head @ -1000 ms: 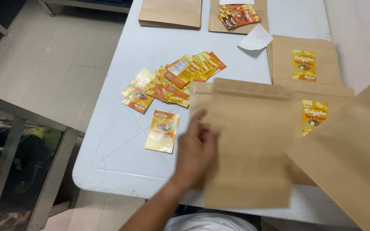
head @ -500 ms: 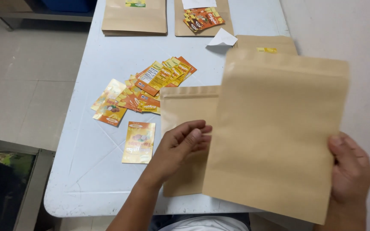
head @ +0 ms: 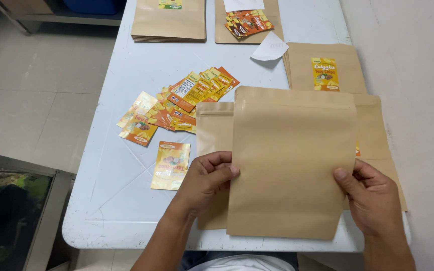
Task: Peeling adhesive labels and applying them to brown paper packaging bags on a work table.
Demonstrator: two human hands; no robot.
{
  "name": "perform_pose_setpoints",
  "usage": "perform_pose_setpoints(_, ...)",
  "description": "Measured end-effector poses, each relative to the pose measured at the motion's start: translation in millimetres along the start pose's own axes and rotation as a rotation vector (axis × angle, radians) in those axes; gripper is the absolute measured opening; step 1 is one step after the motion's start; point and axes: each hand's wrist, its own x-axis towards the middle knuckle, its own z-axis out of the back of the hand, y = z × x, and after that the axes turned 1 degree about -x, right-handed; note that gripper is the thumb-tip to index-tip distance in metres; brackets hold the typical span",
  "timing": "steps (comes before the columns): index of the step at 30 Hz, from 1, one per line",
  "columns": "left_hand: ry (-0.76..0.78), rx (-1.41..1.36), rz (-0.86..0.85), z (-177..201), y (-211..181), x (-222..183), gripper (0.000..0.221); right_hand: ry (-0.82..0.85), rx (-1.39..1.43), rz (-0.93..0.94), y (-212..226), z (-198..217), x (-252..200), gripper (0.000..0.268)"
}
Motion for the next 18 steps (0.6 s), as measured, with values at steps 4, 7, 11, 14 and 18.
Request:
perform_pose_setpoints(4,0.015,0.008,-0.02,7.5,6.1,-2.4,0.036,-0.05,0.034,0.007,-11.0,-5.8,6.3,0.038)
perform_pose_setpoints(7,0.067,-0.047,-0.005,10.0,4.9,-4.7,0.035,0.002,0.054,-0.06,-6.6,-9.7,5.0,0.039)
perform_pose_setpoints(11,0.023,0.044,-0.063,7.6,-8.0,-14.5,0.028,0.031,0.007,-0.09,-16.6,-15.3,12.3,0.032)
perform_pose_setpoints(14,-0.112,0.17,-0.21,-21.1,-50.9,-47.3,0.021,-0.024,-0.278,-0.082,-1.3,-49.4,1.9,0.055)
perform_pose_setpoints(18,-0.278,0.706,-0.482,-67.1,-101.5,-101.2,0.023,0.24,-0.321,0.088,36.1,-92.2,-31.4,0.059)
